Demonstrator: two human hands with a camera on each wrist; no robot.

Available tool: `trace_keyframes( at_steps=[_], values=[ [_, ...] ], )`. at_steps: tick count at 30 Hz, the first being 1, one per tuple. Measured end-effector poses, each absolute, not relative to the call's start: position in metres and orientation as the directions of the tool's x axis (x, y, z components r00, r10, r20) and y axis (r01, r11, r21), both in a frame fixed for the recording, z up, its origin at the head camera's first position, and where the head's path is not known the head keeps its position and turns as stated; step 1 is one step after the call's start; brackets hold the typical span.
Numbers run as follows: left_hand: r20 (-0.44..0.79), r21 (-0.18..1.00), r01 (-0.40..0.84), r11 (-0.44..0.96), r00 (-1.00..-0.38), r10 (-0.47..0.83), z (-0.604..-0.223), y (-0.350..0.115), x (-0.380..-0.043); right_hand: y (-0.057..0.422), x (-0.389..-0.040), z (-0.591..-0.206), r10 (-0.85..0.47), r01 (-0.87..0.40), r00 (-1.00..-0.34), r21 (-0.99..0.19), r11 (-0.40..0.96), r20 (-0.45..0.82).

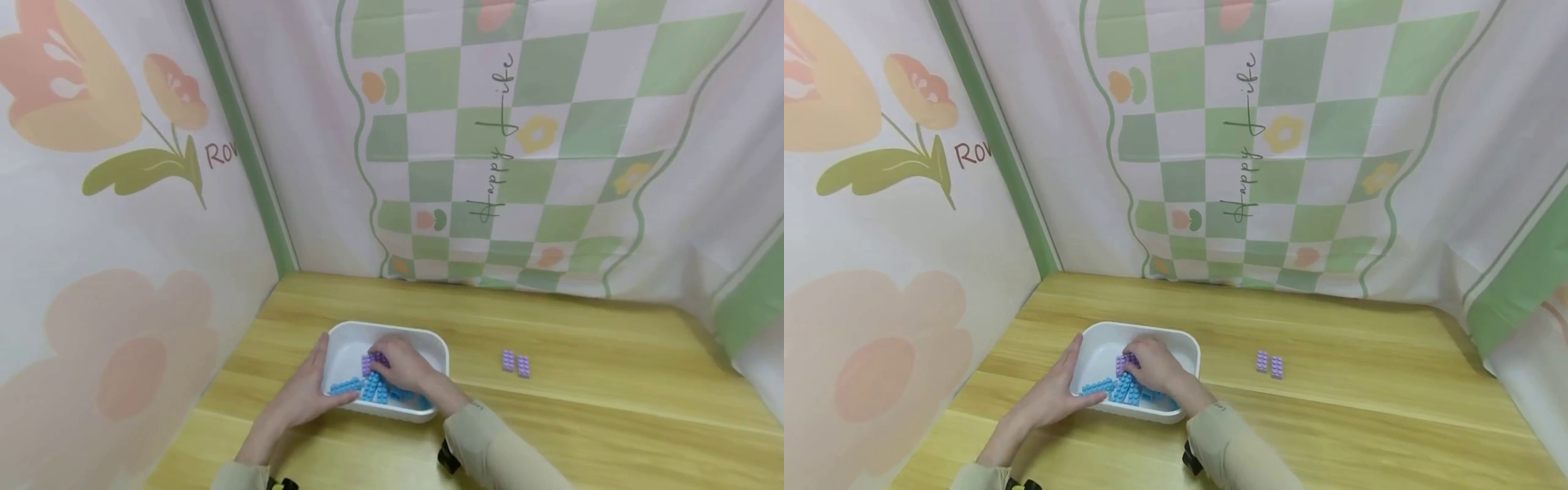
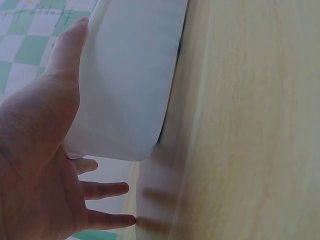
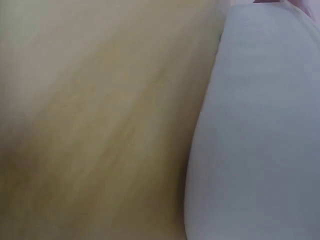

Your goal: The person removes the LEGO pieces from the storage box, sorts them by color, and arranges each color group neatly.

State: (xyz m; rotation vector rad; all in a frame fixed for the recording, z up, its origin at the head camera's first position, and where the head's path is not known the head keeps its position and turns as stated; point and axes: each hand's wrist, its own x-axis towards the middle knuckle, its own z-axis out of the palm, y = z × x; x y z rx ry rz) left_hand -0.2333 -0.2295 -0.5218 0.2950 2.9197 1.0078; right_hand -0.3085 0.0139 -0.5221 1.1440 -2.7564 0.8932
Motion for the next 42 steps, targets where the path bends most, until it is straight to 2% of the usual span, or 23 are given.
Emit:
trace_keyframes(
  at_steps=[11, 15, 20, 25, 33, 36, 42],
  values=[
    [0.026, 0.626, 0.161, 0.763, -0.982, 0.185, -0.521, -0.229, -0.231, 0.011, -0.304, -0.516, -0.622, -0.623, -0.762, -0.47, 0.625, 0.183],
    [0.023, 0.624, 0.158, 0.765, -0.983, 0.185, -0.522, -0.228, -0.231, 0.013, -0.307, -0.519, -0.628, -0.639, -0.752, -0.46, 0.617, 0.202],
    [0.028, 0.628, 0.161, 0.761, -0.982, 0.185, -0.522, -0.228, -0.233, 0.014, -0.312, -0.52, -0.61, -0.622, -0.764, -0.49, 0.611, 0.21],
    [0.011, 0.625, 0.152, 0.765, -0.983, 0.186, -0.525, -0.227, -0.234, 0.019, -0.314, -0.523, -0.622, -0.643, -0.745, -0.511, 0.571, 0.243],
    [0.005, 0.641, 0.148, 0.753, -0.982, 0.189, -0.526, -0.226, -0.233, 0.027, -0.305, -0.508, -0.614, -0.63, -0.746, -0.569, 0.528, 0.257],
    [0.013, 0.645, 0.158, 0.748, -0.98, 0.197, -0.524, -0.227, -0.232, 0.033, -0.302, -0.503, -0.612, -0.637, -0.742, -0.575, 0.514, 0.275],
    [0.023, 0.641, 0.17, 0.749, -0.979, 0.203, -0.519, -0.23, -0.232, 0.055, -0.288, -0.488, -0.587, -0.69, -0.709, -0.553, 0.467, 0.39]
  ],
)
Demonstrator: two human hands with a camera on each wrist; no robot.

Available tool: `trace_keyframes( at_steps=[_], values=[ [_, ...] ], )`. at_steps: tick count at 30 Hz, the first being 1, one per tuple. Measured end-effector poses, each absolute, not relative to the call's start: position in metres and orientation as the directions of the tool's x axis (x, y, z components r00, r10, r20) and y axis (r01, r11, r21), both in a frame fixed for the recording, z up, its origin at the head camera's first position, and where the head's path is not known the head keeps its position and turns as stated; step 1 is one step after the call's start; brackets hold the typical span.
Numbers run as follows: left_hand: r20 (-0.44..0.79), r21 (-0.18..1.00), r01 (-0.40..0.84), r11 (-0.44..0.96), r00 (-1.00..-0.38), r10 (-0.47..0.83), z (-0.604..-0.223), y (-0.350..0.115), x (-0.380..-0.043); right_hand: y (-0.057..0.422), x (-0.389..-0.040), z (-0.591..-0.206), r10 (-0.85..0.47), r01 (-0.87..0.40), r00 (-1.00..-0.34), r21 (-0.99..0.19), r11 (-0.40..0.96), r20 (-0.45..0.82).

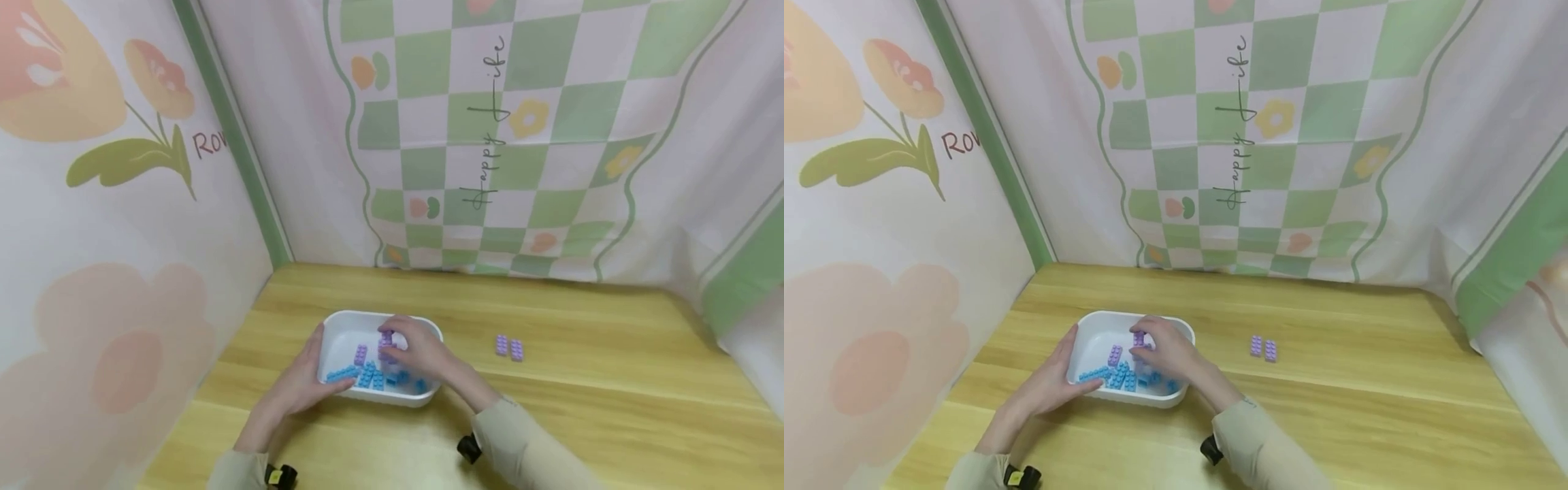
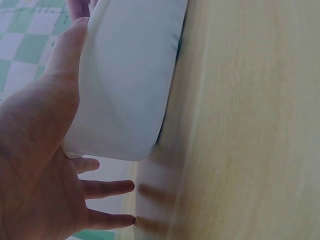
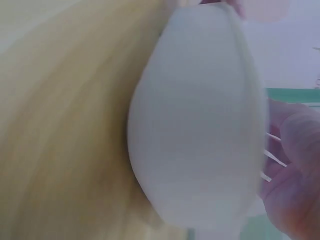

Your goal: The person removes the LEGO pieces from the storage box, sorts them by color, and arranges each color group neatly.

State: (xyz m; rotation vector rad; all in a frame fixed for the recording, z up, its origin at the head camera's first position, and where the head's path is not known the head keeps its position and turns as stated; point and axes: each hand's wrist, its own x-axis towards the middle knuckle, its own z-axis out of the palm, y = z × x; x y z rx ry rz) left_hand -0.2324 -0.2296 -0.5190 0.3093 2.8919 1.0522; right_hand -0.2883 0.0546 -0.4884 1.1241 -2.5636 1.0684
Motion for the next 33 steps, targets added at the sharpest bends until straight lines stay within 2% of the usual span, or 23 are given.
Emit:
trace_keyframes(
  at_steps=[13, 27, 33],
  values=[
    [-0.012, 0.631, 0.137, 0.763, -0.982, 0.187, -0.519, -0.228, -0.234, 0.122, -0.259, -0.466, -0.497, -0.61, -0.784, -0.603, 0.514, 0.371],
    [-0.004, 0.628, 0.141, 0.766, -0.983, 0.184, -0.518, -0.229, -0.233, 0.215, -0.255, -0.479, -0.306, -0.441, -0.898, -0.66, 0.608, 0.318],
    [-0.015, 0.627, 0.135, 0.767, -0.982, 0.186, -0.519, -0.229, -0.231, 0.253, -0.257, -0.493, -0.253, -0.414, -0.908, -0.617, 0.67, 0.335]
  ],
)
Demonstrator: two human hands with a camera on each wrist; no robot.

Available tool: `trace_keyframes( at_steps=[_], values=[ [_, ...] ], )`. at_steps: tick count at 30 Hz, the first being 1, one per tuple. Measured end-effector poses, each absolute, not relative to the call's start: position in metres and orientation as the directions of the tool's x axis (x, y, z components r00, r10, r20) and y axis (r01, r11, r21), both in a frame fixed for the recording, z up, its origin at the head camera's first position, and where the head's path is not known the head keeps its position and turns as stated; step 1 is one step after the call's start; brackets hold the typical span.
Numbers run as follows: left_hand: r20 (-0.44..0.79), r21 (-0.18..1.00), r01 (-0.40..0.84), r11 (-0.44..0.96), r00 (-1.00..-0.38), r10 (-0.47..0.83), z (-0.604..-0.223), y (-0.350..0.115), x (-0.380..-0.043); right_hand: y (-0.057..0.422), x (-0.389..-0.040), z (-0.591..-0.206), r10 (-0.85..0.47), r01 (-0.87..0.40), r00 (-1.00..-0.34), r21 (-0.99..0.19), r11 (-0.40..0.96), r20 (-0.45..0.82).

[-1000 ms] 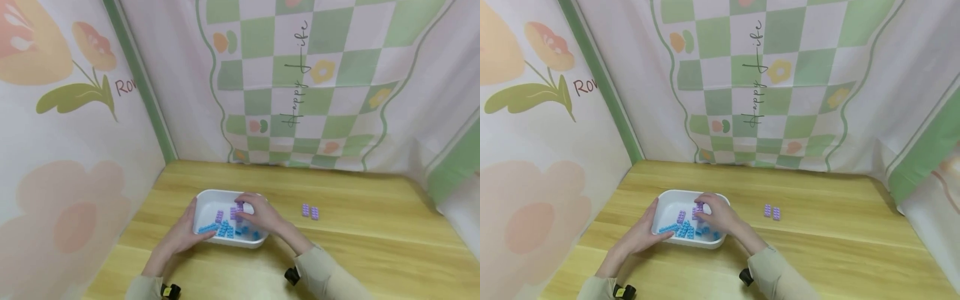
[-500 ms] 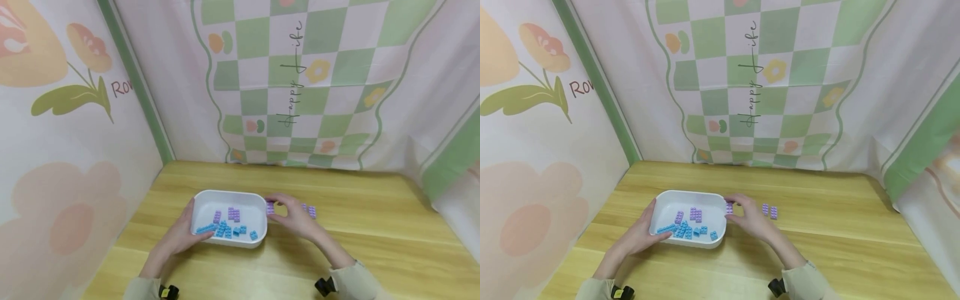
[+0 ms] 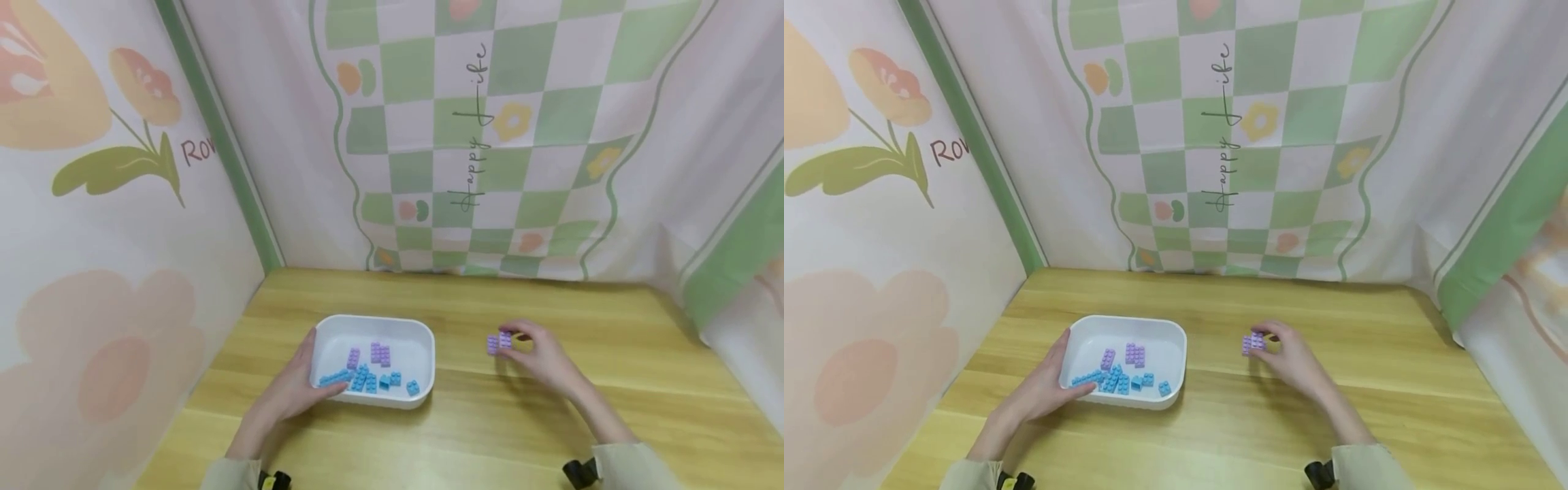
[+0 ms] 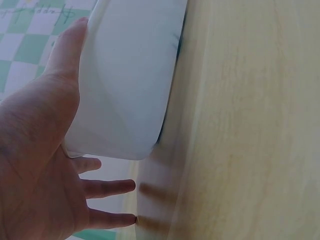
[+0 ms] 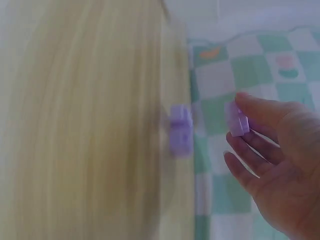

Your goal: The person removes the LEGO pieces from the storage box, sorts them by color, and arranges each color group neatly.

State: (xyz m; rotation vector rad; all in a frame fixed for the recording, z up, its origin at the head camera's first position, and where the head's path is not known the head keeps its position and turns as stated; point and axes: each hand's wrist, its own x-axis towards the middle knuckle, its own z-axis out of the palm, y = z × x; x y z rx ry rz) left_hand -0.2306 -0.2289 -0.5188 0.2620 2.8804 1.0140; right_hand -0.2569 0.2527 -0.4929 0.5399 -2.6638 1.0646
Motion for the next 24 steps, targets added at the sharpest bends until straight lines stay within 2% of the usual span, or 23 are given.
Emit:
trace_keyframes(
  at_steps=[5, 14, 24],
  values=[
    [-0.007, 0.627, 0.14, 0.766, -0.983, 0.185, -0.52, -0.228, -0.229, 0.275, -0.263, -0.51, -0.216, -0.406, -0.905, -0.59, 0.698, 0.367],
    [0.001, 0.623, 0.146, 0.768, -0.982, 0.186, -0.52, -0.227, -0.229, 0.296, -0.269, -0.524, -0.17, -0.316, -0.944, -0.616, 0.721, 0.284],
    [0.009, 0.641, 0.15, 0.753, -0.982, 0.187, -0.519, -0.227, -0.229, 0.299, -0.27, -0.532, -0.168, -0.281, -0.956, -0.59, 0.756, 0.241]
  ],
)
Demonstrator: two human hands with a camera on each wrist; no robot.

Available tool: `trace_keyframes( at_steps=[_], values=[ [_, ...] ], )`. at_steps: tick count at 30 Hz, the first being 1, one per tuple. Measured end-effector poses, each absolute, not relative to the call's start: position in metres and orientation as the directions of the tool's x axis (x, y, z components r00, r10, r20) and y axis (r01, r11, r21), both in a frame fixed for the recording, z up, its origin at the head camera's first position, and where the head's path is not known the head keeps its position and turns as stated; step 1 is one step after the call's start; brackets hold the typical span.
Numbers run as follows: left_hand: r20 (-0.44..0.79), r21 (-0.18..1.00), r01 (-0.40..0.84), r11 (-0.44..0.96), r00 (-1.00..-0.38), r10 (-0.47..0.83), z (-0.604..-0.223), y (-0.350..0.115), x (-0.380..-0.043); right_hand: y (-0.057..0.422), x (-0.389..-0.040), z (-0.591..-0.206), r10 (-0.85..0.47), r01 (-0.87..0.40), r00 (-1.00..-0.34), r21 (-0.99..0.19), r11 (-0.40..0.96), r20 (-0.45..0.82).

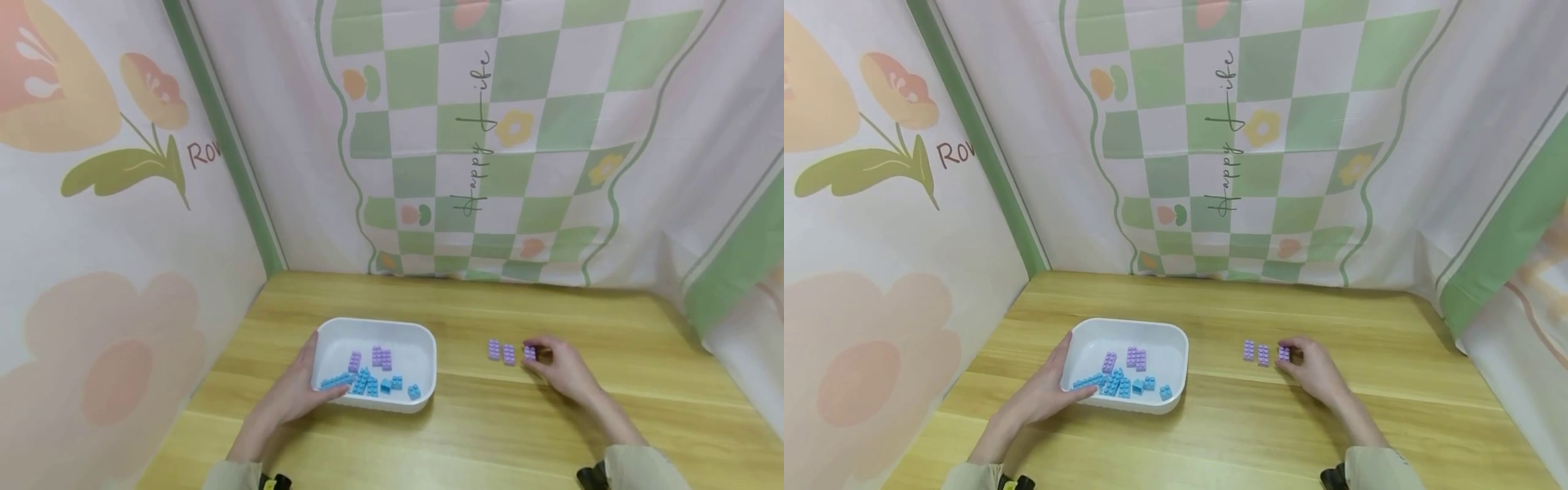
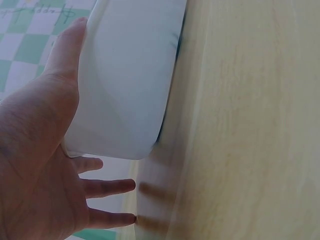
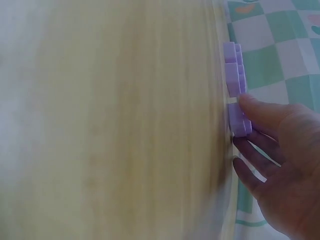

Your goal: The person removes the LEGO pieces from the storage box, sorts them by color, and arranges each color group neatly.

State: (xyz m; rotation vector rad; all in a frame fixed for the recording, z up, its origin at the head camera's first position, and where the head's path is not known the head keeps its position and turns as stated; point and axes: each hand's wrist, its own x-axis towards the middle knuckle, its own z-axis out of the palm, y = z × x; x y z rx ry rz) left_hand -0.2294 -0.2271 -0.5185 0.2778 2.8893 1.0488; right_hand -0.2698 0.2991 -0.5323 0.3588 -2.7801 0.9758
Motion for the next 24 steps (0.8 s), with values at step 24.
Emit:
trace_keyframes(
  at_steps=[24],
  values=[
    [0.012, 0.641, 0.151, 0.752, -0.982, 0.187, -0.517, -0.228, -0.23, 0.186, -0.267, -0.486, -0.286, -0.556, -0.828, -0.632, 0.54, 0.483]
  ],
)
